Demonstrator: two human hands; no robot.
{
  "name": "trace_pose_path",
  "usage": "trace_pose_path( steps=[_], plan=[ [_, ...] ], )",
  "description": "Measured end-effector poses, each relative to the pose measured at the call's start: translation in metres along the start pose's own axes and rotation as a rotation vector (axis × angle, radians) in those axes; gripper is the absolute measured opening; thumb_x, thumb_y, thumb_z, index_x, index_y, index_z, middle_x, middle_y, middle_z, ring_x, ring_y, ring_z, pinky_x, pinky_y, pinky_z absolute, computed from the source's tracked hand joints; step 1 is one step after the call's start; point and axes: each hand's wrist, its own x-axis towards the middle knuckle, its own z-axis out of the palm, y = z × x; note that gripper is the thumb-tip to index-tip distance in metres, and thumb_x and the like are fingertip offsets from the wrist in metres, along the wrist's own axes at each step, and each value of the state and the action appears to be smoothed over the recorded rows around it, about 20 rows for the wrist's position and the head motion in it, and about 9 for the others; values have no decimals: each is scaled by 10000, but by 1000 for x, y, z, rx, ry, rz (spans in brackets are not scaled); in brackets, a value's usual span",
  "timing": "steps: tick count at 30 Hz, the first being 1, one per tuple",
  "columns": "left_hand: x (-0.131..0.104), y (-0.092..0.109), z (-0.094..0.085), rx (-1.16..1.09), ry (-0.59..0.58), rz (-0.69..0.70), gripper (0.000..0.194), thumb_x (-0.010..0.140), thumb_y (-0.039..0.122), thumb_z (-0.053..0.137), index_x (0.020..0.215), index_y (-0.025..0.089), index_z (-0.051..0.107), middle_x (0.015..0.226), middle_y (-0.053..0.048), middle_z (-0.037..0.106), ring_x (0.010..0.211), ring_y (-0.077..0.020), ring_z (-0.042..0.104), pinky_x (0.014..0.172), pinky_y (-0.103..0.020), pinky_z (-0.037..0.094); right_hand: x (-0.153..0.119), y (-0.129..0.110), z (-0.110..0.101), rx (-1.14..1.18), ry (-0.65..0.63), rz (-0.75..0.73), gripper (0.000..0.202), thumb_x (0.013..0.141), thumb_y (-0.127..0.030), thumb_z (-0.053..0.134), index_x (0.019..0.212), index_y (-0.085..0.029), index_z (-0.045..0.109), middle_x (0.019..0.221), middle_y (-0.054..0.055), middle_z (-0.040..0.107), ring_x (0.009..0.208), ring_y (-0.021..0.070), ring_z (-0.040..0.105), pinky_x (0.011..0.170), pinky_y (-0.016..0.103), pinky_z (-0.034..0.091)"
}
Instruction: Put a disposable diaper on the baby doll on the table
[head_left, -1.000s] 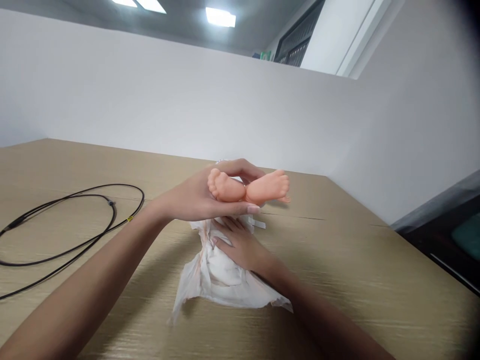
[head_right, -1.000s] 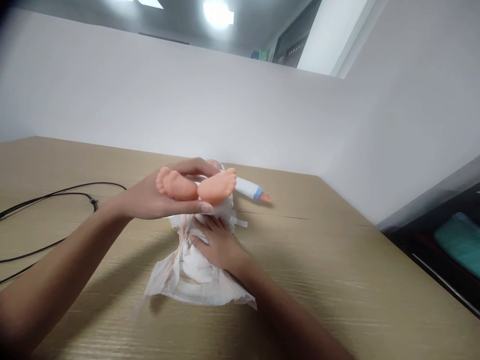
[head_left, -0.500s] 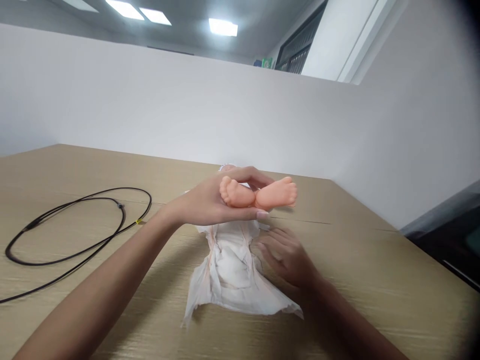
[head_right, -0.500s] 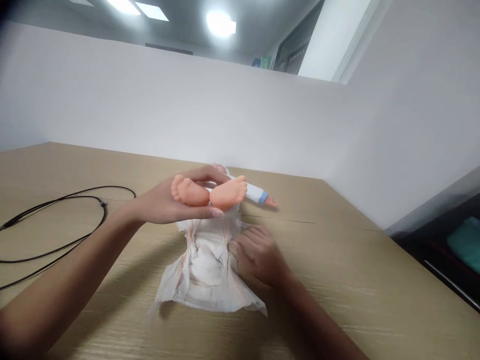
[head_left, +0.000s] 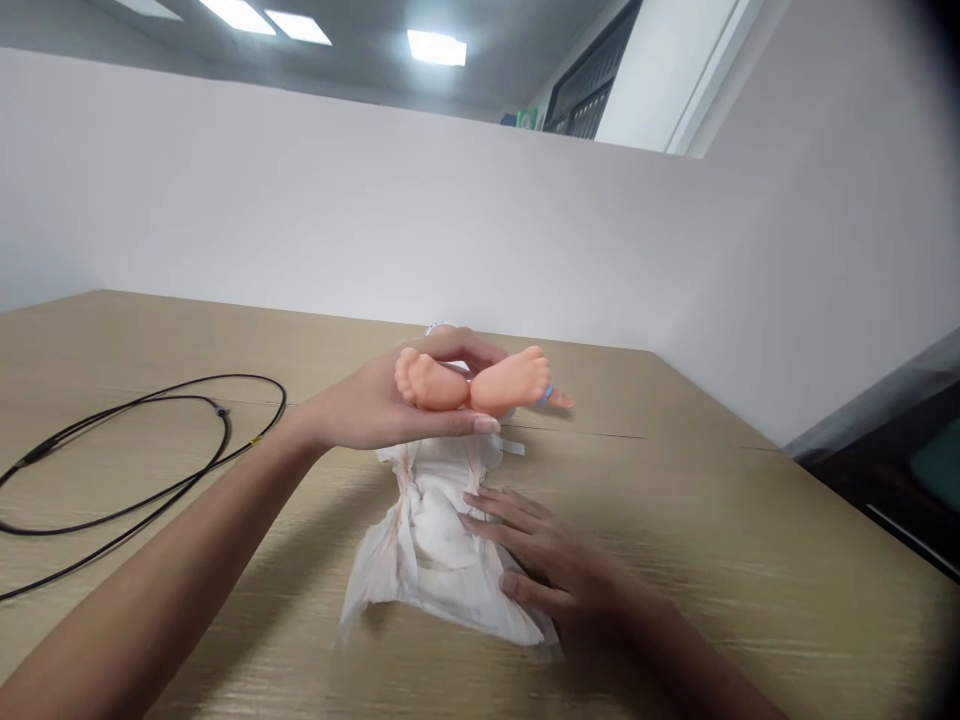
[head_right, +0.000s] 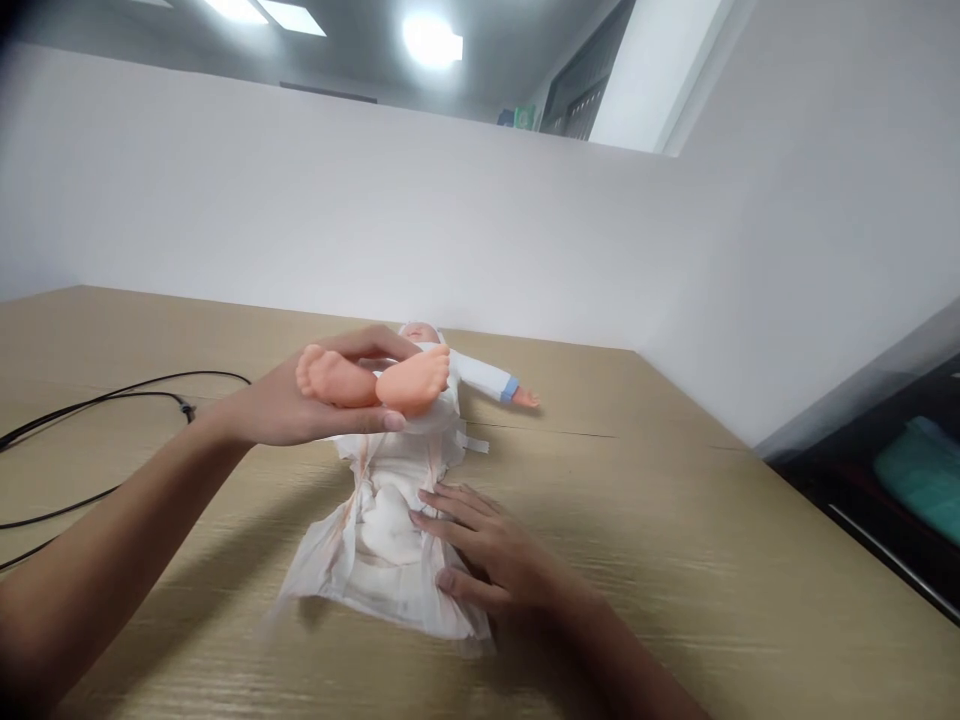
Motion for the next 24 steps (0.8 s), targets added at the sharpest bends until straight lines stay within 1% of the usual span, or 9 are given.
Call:
trace_pose_path(
  steps=[4, 7, 10, 12, 15, 17, 20, 22, 24],
  plan=[
    [-2, -1, 1, 41, 22, -58, 454, 889, 417, 900, 1295, 292, 741, 1386, -61, 749, 1249, -266, 737, 1023, -363, 628, -5, 2, -3, 11, -8, 48, 526, 1105, -527, 579, 1605, -363, 595, 1739, 52, 486, 1617, 318, 449, 1348, 562, 334],
    [-3, -1, 2, 40, 35, -69, 463, 882, 430, 904, 1285, 273, 741, 1371, -67, 746, 1247, -267, 732, 1014, -360, 628, -8, 2, -4, -3, -17, 65, 549, 1084, -556, 610, 1593, -350, 611, 1736, 60, 488, 1609, 333, 460, 1336, 570, 352],
    [-3, -1, 2, 27, 38, -59, 486, 872, 424, 914, 1298, 274, 734, 1404, -70, 738, 1333, -287, 693, 1049, -367, 613, -10, 0, -3, -29, -20, 84, 568, 1072, -573, 626, 1596, -355, 606, 1733, 64, 490, 1601, 342, 472, 1328, 583, 364],
    [-3, 0, 2, 37, 27, -56, 469, 885, 420, 902, 1304, 284, 742, 1445, -73, 723, 1373, -303, 674, 1063, -376, 611, -11, -2, -3, -55, -22, 91, 580, 1071, -583, 625, 1604, -356, 597, 1731, 69, 491, 1597, 347, 478, 1320, 589, 379],
    [-2, 0, 1, 46, 13, -51, 446, 902, 424, 885, 1312, 303, 755, 1472, -71, 711, 1368, -312, 684, 1068, -387, 617, -11, -5, -2, -71, -11, 95, 574, 1069, -577, 630, 1601, -363, 600, 1724, 65, 500, 1585, 351, 494, 1307, 591, 404],
    [-2, -1, 1, 29, 11, -44, 465, 902, 422, 887, 1332, 311, 749, 1477, -69, 712, 1386, -316, 676, 1079, -392, 617, -11, -6, -3, -68, 11, 91, 562, 1065, -563, 642, 1593, -373, 608, 1713, 59, 516, 1574, 351, 509, 1302, 586, 415],
    [-3, -1, 1, -2, 17, -32, 490, 888, 407, 904, 1342, 322, 739, 1504, -64, 703, 1432, -316, 648, 1100, -384, 608, -12, -6, -4, -81, 18, 91, 562, 1065, -547, 648, 1601, -387, 594, 1709, 55, 523, 1570, 350, 516, 1309, 591, 403],
    [-3, 0, 1, -7, 12, -36, 451, 891, 400, 902, 1311, 323, 755, 1528, -58, 692, 1421, -309, 658, 1088, -373, 614, -13, -7, -2, -85, 24, 80, 570, 1066, -538, 643, 1609, -379, 582, 1700, 61, 540, 1570, 353, 514, 1319, 607, 382],
    [-2, 3, 2, -5, 5, -46, 386, 907, 405, 885, 1267, 316, 777, 1530, -51, 691, 1385, -298, 682, 1062, -366, 627, -11, -7, 3, -66, 92, 70, 580, 1078, -506, 618, 1635, -360, 546, 1694, 70, 548, 1572, 344, 509, 1319, 592, 389]
  ],
)
